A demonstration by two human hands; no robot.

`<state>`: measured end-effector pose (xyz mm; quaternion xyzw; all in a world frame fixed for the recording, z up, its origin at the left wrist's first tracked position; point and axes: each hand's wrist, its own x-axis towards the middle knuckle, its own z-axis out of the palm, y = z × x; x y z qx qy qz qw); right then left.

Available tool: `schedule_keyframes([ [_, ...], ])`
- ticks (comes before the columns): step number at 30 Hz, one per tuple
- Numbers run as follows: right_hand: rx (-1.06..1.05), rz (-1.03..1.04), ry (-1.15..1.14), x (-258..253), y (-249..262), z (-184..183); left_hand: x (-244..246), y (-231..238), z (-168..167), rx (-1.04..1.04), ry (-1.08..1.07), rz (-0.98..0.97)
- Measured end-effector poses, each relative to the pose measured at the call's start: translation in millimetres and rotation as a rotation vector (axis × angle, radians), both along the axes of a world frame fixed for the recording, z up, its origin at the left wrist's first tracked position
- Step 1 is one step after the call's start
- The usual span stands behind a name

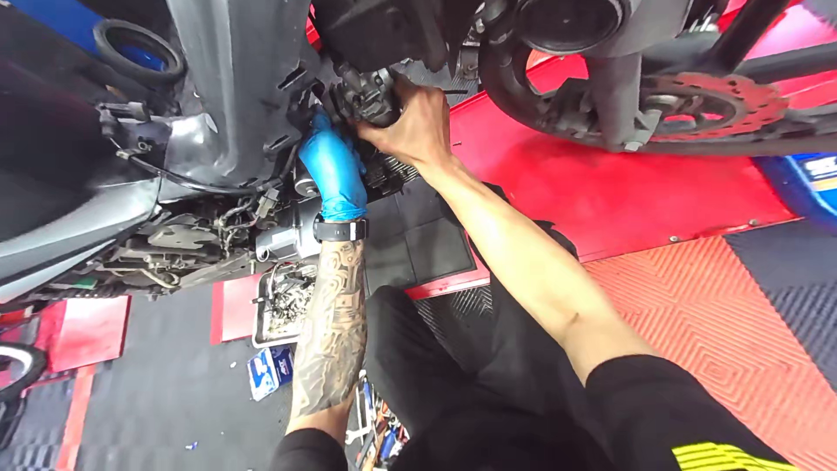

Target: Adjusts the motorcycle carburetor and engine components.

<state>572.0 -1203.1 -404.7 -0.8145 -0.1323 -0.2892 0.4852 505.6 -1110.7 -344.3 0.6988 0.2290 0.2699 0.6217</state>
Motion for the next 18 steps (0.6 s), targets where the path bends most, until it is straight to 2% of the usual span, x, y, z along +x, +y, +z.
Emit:
schedule_keyframes([
  [2, 0.015, -0.003, -0.033, 1, 1, -2, 2, 6, -6, 0.081, -0.015, 0.03],
  [8, 0.039, 0.006, -0.061, 3, 2, -4, -4, 3, 2, 0.058, 0.013, 0.001],
  [14, 0.081, -0.006, -0.125, 3, 6, -7, 8, 3, -5, 0.153, -0.001, 0.159],
  [18, 0.094, -0.007, -0.134, 4, 6, -8, 0, -1, 0, 0.066, 0.038, 0.075],
])
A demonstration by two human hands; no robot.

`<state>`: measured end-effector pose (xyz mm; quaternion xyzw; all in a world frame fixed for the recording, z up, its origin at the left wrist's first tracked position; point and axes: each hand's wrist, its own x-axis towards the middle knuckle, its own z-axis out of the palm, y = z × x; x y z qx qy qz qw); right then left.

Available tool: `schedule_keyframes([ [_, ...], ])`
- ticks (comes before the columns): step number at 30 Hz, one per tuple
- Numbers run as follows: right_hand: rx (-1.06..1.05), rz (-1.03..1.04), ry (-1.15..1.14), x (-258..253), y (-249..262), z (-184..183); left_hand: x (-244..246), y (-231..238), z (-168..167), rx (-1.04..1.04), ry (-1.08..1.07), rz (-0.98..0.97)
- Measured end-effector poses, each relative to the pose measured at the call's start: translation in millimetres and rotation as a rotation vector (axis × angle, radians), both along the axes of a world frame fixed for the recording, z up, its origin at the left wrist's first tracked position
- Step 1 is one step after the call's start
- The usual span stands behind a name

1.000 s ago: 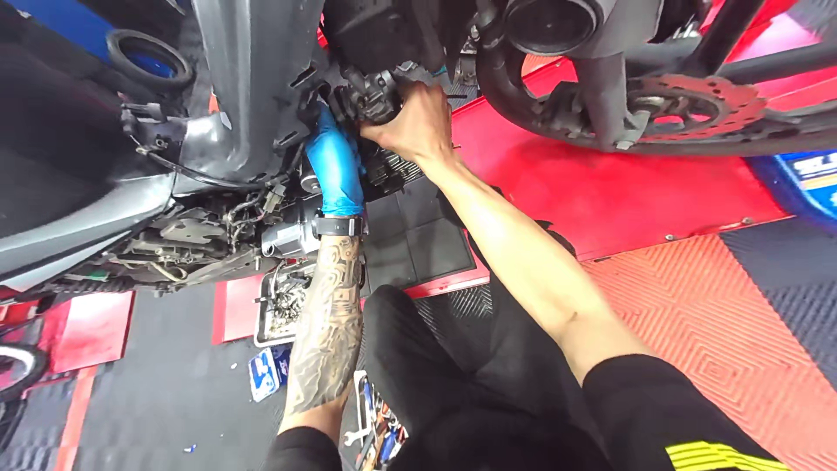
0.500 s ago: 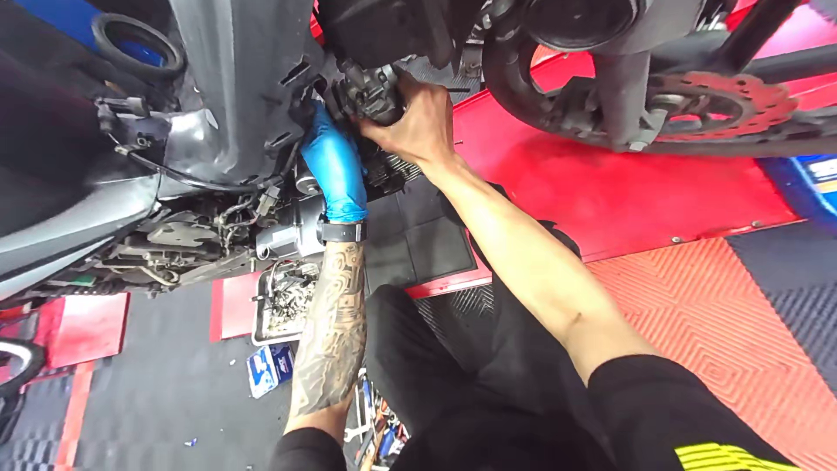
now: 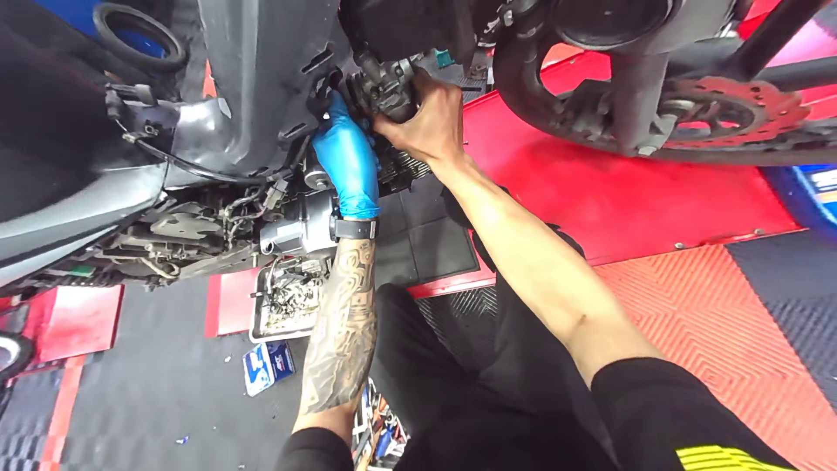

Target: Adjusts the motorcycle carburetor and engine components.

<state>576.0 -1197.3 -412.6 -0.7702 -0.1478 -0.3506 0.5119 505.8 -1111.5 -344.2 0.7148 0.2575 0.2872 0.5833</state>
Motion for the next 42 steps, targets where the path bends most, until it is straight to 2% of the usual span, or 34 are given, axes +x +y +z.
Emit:
schedule_keyframes([
  [2, 0.02, 0.007, -0.008, -1, 1, -1, -5, 0, 4, -0.112, -0.014, -0.096],
  [5, 0.017, 0.012, 0.001, -3, 1, 1, -5, 1, 6, -0.234, -0.041, -0.125],
  [9, 0.0, 0.02, 0.014, -1, 1, 1, -2, 0, 4, -0.189, -0.083, -0.089],
  [14, 0.012, 0.013, -0.003, -2, 0, 1, -3, 0, -2, -0.087, -0.016, -0.061],
  [22, 0.004, 0.017, 0.021, -2, 0, 2, -9, 5, 5, -0.304, -0.07, -0.249],
  [27, 0.011, 0.034, 0.009, 0, 1, 3, -4, 7, 1, -0.171, -0.005, -0.128],
  [33, 0.012, 0.024, 0.014, -2, 1, 4, -3, 5, 1, -0.174, -0.033, -0.125],
  [37, 0.016, 0.023, 0.001, 0, 1, 3, 3, 2, -7, -0.099, -0.132, -0.003],
  [42, 0.011, 0.01, -0.022, 2, 2, 1, -1, -17, 0, -0.224, -0.163, 0.042],
])
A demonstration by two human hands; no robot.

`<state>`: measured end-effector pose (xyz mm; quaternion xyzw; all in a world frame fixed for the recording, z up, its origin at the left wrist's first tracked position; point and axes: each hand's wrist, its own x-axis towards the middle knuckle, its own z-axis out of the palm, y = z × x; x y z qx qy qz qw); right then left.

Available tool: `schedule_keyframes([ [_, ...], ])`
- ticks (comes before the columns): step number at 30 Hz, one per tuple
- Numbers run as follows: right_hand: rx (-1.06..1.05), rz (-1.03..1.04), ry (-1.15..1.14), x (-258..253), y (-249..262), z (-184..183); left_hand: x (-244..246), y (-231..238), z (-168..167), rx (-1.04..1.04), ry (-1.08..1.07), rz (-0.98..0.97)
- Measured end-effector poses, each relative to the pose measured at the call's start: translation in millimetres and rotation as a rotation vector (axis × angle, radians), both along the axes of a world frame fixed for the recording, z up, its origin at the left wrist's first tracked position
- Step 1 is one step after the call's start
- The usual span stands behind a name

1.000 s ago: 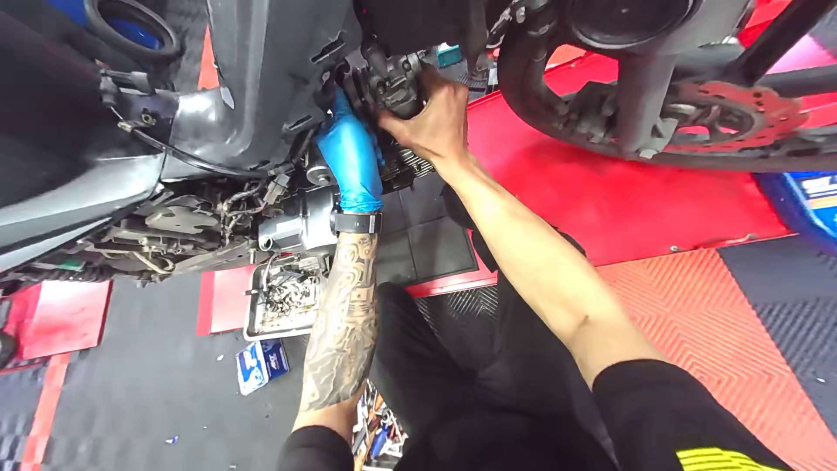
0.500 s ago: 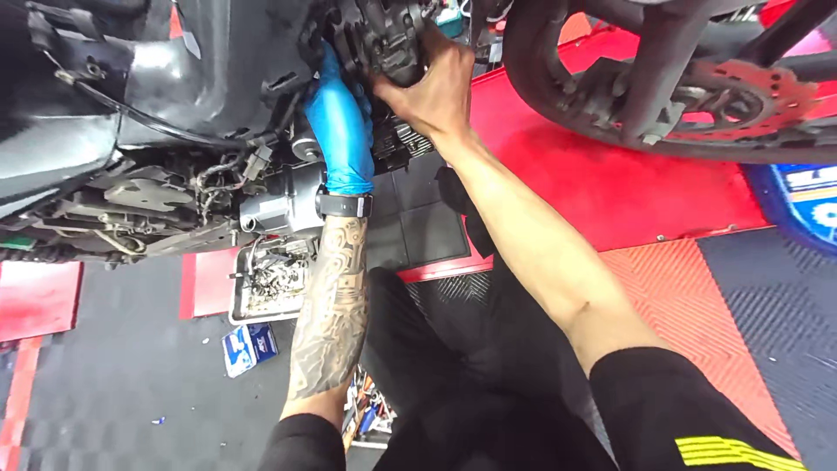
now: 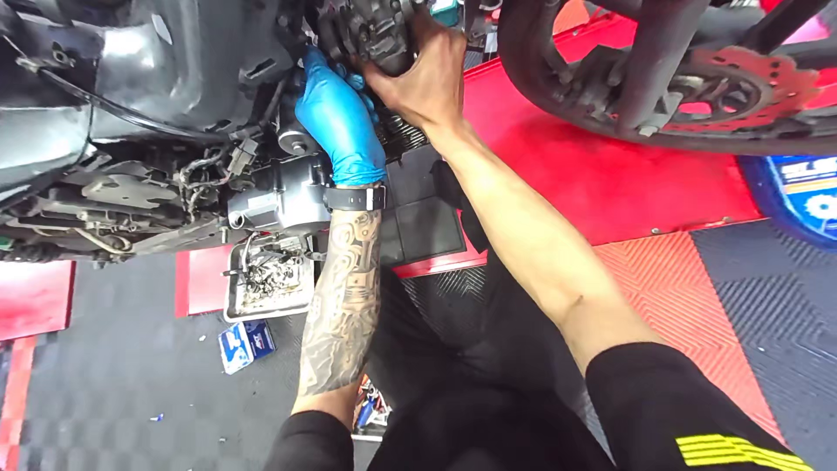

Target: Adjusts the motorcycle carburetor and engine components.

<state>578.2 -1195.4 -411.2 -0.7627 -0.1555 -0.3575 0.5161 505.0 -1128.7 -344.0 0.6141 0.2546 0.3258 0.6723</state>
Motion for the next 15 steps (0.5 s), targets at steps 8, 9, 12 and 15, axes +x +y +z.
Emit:
schedule_keyframes([
  [8, -0.036, 0.033, -0.015, 3, -6, -1, 15, 7, -12, 0.068, -0.083, 0.165],
  [9, -0.044, 0.041, -0.011, 3, -6, -1, 11, 3, -11, 0.042, -0.07, 0.153],
  [12, -0.057, 0.063, -0.008, 3, -7, -1, -41, -21, -25, 0.059, 0.008, -0.025],
  [15, -0.084, 0.047, -0.024, 2, -10, 0, -92, -42, -80, 0.194, -0.014, -0.149],
])
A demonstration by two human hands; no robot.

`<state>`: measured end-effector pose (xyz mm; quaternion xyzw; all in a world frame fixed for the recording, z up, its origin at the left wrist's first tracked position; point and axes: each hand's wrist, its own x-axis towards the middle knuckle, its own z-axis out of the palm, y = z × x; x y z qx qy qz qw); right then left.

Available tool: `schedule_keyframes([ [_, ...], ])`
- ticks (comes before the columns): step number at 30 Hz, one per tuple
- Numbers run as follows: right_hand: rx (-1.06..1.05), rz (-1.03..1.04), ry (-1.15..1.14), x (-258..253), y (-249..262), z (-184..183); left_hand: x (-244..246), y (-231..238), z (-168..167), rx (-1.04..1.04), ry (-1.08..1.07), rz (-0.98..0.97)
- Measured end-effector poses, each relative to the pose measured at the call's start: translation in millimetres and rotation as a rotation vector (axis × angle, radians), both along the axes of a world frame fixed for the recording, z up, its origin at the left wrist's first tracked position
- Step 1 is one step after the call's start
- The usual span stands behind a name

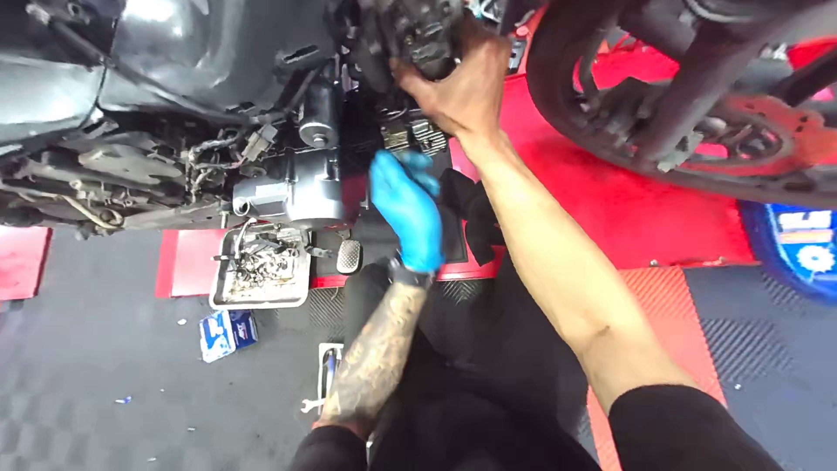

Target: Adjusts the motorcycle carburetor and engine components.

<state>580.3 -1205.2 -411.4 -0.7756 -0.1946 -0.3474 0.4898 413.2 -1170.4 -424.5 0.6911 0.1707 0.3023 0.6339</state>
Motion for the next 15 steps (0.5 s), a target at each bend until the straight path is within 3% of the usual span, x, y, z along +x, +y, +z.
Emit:
schedule_keyframes([
  [2, -0.031, 0.008, -0.014, -1, -1, 2, -12, -8, -58, 0.048, 0.159, 0.064],
  [3, -0.055, 0.017, -0.017, -1, -2, 4, -15, -5, -89, 0.083, 0.359, 0.067],
  [5, -0.113, 0.053, 0.004, -2, -6, 5, -17, 10, -142, 0.168, 0.833, -0.066],
  [7, -0.147, 0.087, 0.001, 0, -11, 3, -16, 21, -192, 0.25, 1.113, -0.197],
  [9, -0.16, 0.107, -0.012, 1, -13, 4, -13, 25, -228, 0.319, 1.148, -0.209],
  [11, -0.158, 0.094, -0.026, 2, -12, 4, -9, 25, -253, 0.435, 1.04, -0.156],
  [15, -0.166, 0.08, -0.018, 1, -14, 5, -15, 20, -255, 0.452, 0.959, -0.135],
])
